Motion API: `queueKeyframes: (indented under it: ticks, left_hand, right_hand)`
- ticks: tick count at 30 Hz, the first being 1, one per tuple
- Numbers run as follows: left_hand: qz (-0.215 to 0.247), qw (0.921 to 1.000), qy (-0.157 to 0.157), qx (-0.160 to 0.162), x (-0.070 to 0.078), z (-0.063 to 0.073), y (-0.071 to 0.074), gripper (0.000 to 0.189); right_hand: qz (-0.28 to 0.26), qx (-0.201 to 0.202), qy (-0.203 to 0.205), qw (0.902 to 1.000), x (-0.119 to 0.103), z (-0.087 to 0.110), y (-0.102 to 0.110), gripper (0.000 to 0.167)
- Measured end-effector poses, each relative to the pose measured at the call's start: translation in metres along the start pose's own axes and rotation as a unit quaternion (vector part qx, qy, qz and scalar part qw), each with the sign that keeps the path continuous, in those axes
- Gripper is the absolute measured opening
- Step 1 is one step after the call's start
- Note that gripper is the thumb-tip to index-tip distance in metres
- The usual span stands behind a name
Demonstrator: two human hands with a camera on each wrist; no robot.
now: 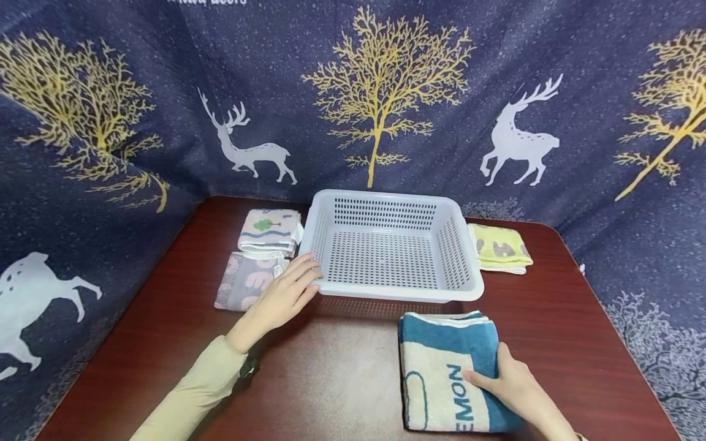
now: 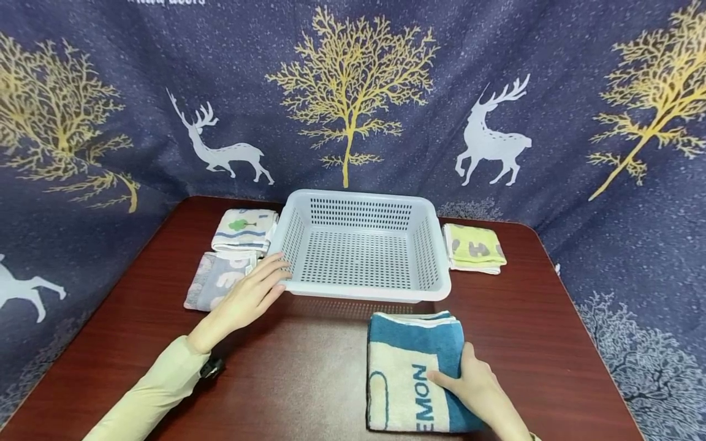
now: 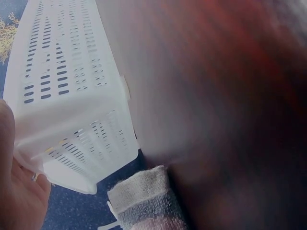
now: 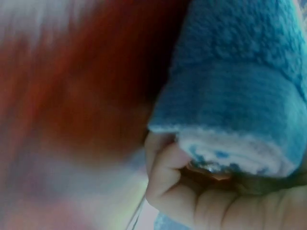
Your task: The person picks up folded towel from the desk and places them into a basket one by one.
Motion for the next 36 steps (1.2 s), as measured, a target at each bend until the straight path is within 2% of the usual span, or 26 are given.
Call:
queueKeyframes:
  ticks: [4,13,17,26,36]
  left_hand:
    - [0.001,1.0,0.0,-0.001,0.001,-0.001,0.0,0.035]
    - [-0.004,1.0,-0.001,0.001,0.001,-0.001,0.0,0.037]
    - [-0.009,1.0,0.001,-0.003,0.0,0.0,0.0,0.039]
    - [-0.008,0.9998,0.008,-0.017,0.002,0.0,0.002,0.027]
    - [-0.011,0.9996,0.008,-0.024,0.003,-0.002,0.002,0.024]
  right_hand:
    - [-0.003,0.008,-0.006,1.0,-0.007,0.004,-0.005,0.116]
    - [-0.022,0.031,0.002,0.9993,-0.029,0.009,-0.013,0.099]
    - [-0.023,0.032,0.0,0.9992,-0.036,0.011,-0.017,0.098]
    - [-0.008,0.042,-0.009,0.9991,-0.042,0.01,-0.022,0.098]
    - [-0.004,0.065,0.013,0.9978,-0.051,0.007,-0.025,0.087]
Point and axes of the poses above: each hand's wrist, its own z-axis away from the middle knuckle, its own y-axis out of the back of the hand, x = y × z, the point moved 1 cm from there along -z, towards the middle knuckle, and after that the axes turned 15 degrees about x, right-handed, at the moved point
